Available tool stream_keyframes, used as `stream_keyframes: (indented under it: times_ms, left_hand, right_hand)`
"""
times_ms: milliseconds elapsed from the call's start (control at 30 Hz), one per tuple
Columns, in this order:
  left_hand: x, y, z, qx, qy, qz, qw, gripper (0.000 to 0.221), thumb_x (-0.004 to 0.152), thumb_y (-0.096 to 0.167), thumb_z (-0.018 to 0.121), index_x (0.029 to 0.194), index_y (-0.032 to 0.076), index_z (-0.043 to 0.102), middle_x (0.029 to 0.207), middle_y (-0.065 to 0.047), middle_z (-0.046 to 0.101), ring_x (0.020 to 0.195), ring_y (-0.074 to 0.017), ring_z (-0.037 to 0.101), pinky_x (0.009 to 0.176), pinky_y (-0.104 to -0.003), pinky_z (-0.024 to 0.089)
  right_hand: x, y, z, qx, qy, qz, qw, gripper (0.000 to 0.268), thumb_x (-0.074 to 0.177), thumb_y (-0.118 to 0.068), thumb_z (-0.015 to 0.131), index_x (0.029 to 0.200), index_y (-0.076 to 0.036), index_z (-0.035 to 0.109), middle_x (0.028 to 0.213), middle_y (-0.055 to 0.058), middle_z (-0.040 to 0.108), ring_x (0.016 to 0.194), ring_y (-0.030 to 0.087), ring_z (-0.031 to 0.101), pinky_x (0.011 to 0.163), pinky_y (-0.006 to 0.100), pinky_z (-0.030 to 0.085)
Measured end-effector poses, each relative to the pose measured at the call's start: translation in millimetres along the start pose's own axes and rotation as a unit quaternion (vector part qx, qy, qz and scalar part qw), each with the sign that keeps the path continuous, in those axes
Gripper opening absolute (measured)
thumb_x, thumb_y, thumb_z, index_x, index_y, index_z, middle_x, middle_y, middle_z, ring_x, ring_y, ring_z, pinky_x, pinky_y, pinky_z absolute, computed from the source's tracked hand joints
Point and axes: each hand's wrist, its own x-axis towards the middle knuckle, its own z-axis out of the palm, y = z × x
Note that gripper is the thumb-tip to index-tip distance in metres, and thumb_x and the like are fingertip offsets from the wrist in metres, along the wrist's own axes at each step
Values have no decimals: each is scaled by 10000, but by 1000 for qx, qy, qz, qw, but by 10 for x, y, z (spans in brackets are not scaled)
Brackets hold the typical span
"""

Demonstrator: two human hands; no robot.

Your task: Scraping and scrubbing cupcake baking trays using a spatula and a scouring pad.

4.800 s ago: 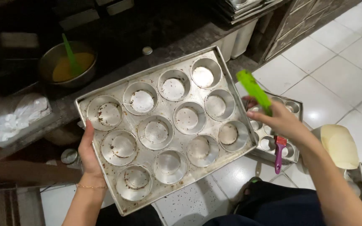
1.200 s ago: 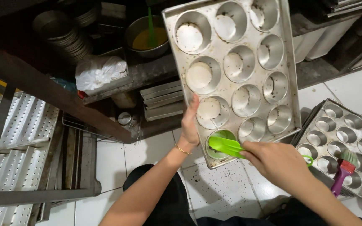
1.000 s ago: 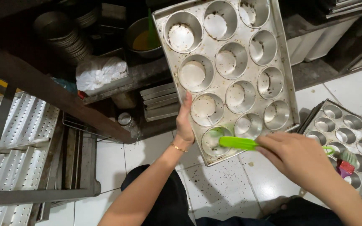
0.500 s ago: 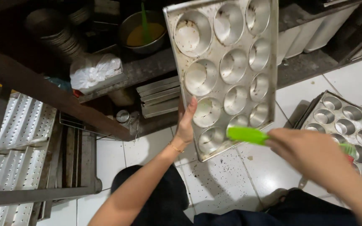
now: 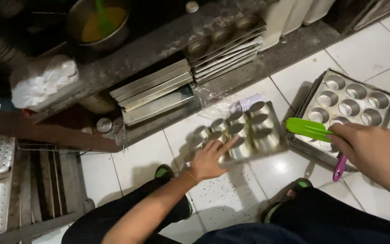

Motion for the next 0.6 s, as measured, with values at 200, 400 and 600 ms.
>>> stream_keyframes:
  times_ms: [200,400,600]
  left_hand:
    - [331,-587,1446,159,22,71,985,1210,707,539,807,1626,399,31,1413,-173,511,1303,-423,489,906,-539,556]
    - [261,-793,1434,169,44,120,977,1199,743,461,848,1629,423,42,1407,-130,511,1278,-381,477,985,-601,485]
    - [499,-763,1470,150,-18,103,983,1132,833,555,767,1657,422,3,1567,-205,359,1353,-457,419,1033,-631,450]
  right_hand:
    - [115,-144,-35,15,-31,13,999,330,949,-467,538,1180,-301,706,950,-29,773,854,245,769,714,410,628]
    - [205,-113,380,33,-47,-16,998,365,951,-360,519,1295,-299,624,1159,-31,723,939,241,759,796,410,629]
    - [358,-240,329,7,-75,-44,996,368,947,-261,533,1310,-287,591,1202,-37,695,972,212,765,806,378,638]
